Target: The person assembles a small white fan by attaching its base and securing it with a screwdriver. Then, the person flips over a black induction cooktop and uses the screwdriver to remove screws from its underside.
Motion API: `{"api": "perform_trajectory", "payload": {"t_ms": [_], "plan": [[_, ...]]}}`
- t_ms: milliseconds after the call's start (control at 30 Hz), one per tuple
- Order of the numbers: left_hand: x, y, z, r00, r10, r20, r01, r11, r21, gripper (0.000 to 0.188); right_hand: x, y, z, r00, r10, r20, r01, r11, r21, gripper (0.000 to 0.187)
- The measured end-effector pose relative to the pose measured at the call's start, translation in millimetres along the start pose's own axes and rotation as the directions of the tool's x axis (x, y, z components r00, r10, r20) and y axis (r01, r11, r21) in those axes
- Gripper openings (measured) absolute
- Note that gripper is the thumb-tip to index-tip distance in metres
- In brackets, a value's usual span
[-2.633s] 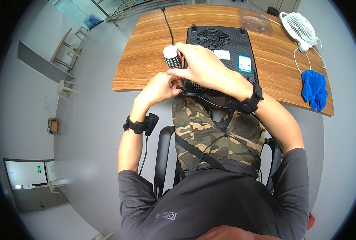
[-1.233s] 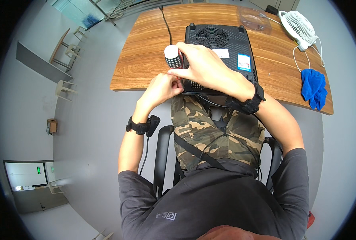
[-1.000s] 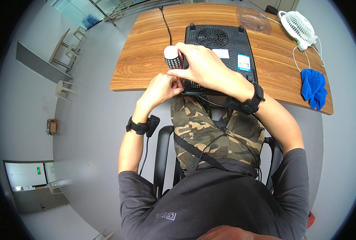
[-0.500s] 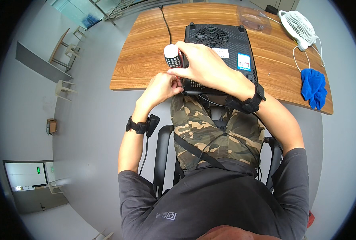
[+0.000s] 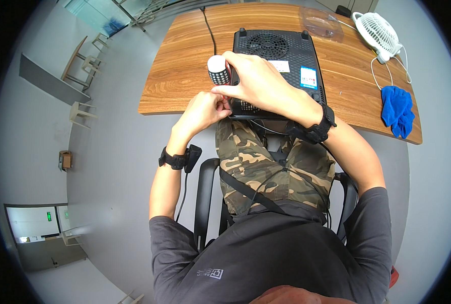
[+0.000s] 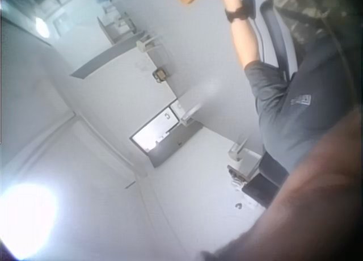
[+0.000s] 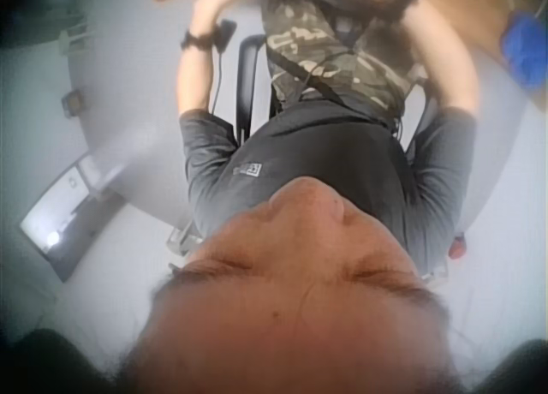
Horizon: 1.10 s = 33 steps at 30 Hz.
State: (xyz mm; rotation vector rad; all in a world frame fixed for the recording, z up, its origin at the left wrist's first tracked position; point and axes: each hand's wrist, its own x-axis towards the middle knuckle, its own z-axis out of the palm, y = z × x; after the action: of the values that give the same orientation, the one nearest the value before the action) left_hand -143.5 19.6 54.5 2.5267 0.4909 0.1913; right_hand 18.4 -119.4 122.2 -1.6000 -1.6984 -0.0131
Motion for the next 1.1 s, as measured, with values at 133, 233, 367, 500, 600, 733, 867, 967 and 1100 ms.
{"api": "perform_trajectory", "payload": {"t_ms": [133,233,367,500,600,733,867,967,1100], "plan": [[-0.4,-0.1,0.2,1.000,0.007,-0.006,-0.007,1.000,0.002,0.013,-0.3,0.0,0.8,1.000,0.002,-0.004,-0.002,1.000,0.000,0.047],[-0.9,3.7,-1.9,1.000,-0.009,0.005,0.009,1.000,0.028,0.012,2.1,-0.7,-1.3,0.999,0.038,0.028,-0.038,0.999,-0.003,0.047],[-1.3,8.8,-4.8,0.999,-0.015,0.036,0.012,0.997,0.082,0.012,1.9,3.9,0.9,0.999,0.038,0.000,-0.038,0.999,-0.004,0.047],[-1.2,6.0,-4.5,0.999,-0.007,0.033,0.004,0.997,0.082,0.012,2.5,2.8,-0.8,0.999,0.038,0.005,-0.038,0.999,0.009,0.047],[-0.7,7.1,-4.4,0.999,0.000,0.035,-0.003,0.997,0.081,0.013,1.9,5.7,1.0,1.000,0.029,-0.007,-0.029,0.999,0.021,0.047],[-0.9,6.8,-4.5,0.999,0.000,0.041,-0.003,0.996,0.086,0.012,2.8,5.9,0.6,1.000,0.022,-0.012,-0.022,0.999,0.027,0.047],[-1.2,8.6,-5.1,0.999,-0.010,0.047,0.005,0.996,0.088,0.012,2.7,2.2,-0.9,0.999,0.040,-0.016,-0.039,0.999,0.022,0.046],[-0.9,7.5,-4.1,0.999,-0.006,0.045,0.003,0.997,0.078,0.011,1.9,4.7,0.0,0.999,0.040,-0.006,-0.039,0.999,0.022,0.046],[-1.4,8.2,-4.6,0.999,0.004,0.038,-0.007,0.997,0.077,0.011,1.1,4.5,-0.3,0.999,0.040,0.013,-0.040,0.999,0.020,0.046]]}}
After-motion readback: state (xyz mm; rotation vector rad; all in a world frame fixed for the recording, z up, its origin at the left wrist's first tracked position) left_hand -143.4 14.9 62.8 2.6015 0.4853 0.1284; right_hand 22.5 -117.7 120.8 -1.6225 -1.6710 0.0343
